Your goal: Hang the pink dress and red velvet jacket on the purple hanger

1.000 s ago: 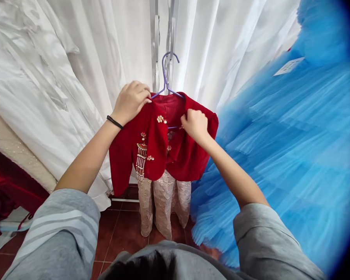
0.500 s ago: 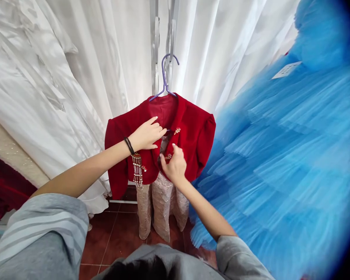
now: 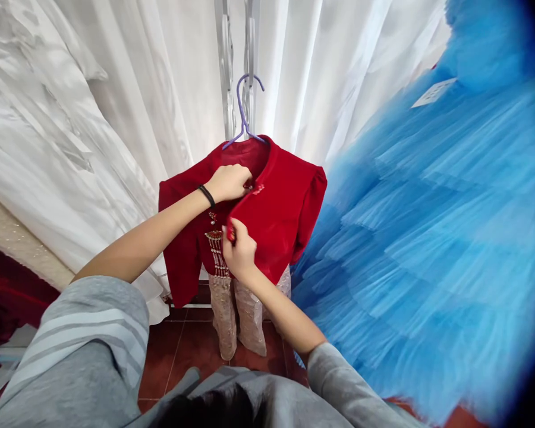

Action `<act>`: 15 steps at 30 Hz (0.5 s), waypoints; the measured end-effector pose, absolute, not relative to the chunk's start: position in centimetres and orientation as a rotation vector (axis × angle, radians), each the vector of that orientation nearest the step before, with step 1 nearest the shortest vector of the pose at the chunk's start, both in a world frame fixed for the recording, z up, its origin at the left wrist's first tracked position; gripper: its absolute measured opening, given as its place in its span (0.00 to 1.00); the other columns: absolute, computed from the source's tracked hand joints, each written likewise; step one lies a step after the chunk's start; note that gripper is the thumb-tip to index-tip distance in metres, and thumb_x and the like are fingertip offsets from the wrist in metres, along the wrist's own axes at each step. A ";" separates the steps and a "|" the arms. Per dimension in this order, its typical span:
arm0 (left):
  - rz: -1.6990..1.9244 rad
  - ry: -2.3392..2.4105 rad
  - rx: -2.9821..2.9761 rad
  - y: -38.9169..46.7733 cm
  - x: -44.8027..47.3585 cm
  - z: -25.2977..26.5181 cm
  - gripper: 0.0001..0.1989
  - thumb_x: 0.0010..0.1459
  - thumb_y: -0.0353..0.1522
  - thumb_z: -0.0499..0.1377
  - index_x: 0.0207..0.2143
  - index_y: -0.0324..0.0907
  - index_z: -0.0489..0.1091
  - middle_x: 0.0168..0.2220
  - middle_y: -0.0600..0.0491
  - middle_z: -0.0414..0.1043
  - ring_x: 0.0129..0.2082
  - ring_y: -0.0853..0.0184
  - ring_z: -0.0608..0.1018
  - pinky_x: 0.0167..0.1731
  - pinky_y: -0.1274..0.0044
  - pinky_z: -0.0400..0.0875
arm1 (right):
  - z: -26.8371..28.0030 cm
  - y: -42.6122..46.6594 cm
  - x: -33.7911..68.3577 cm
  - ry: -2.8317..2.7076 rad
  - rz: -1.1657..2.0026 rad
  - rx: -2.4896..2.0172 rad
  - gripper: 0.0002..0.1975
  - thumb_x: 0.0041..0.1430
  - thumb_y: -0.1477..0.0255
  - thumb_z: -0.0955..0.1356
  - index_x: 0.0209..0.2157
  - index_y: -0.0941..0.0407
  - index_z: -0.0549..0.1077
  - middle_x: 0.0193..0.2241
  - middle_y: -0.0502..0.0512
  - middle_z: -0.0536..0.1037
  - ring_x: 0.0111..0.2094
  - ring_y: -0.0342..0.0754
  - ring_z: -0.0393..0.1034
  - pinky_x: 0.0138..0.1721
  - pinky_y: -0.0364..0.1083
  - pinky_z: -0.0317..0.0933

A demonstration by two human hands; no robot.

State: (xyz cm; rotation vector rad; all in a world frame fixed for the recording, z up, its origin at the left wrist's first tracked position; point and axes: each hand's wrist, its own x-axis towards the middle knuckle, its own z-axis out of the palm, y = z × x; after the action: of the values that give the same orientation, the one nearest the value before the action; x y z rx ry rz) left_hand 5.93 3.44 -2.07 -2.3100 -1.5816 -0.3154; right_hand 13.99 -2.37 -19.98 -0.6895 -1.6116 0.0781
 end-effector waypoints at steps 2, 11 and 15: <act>-0.542 -1.547 -2.406 4.0 5.4 -2.7 0.16 0.56 0.35 0.58 0.46 0.41 0.74 0.37 0.47 0.78 0.39 0.57 0.79 0.38 0.71 0.71 | -20.1 -1.1 11.5 -1.752 0.241 -0.714 0.25 0.65 0.74 0.60 0.62 0.62 0.60 0.52 0.66 0.75 0.52 0.53 0.73 0.54 0.51 0.69; -0.748 -0.969 -2.261 2.7 1.6 -10.8 0.24 0.62 0.35 0.58 0.60 0.46 0.62 0.61 0.44 0.64 0.63 0.54 0.64 0.64 0.57 0.53 | -26.7 -2.7 13.1 -1.852 0.223 -0.571 0.24 0.62 0.72 0.62 0.59 0.59 0.63 0.55 0.65 0.72 0.60 0.55 0.64 0.65 0.60 0.56; -0.871 -1.181 -2.005 2.7 -0.4 -12.6 0.15 0.64 0.38 0.56 0.51 0.45 0.70 0.51 0.42 0.72 0.52 0.54 0.72 0.53 0.59 0.62 | -33.3 -3.7 18.5 -0.967 0.698 -0.920 0.17 0.52 0.68 0.71 0.44 0.53 0.68 0.45 0.57 0.75 0.54 0.53 0.68 0.61 0.59 0.59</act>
State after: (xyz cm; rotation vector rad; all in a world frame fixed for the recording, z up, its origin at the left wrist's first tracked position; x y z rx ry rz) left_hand -0.44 2.72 -12.61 -2.0045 -1.1814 -0.8712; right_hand 18.52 -3.75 -33.33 -0.9197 -0.9666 0.6985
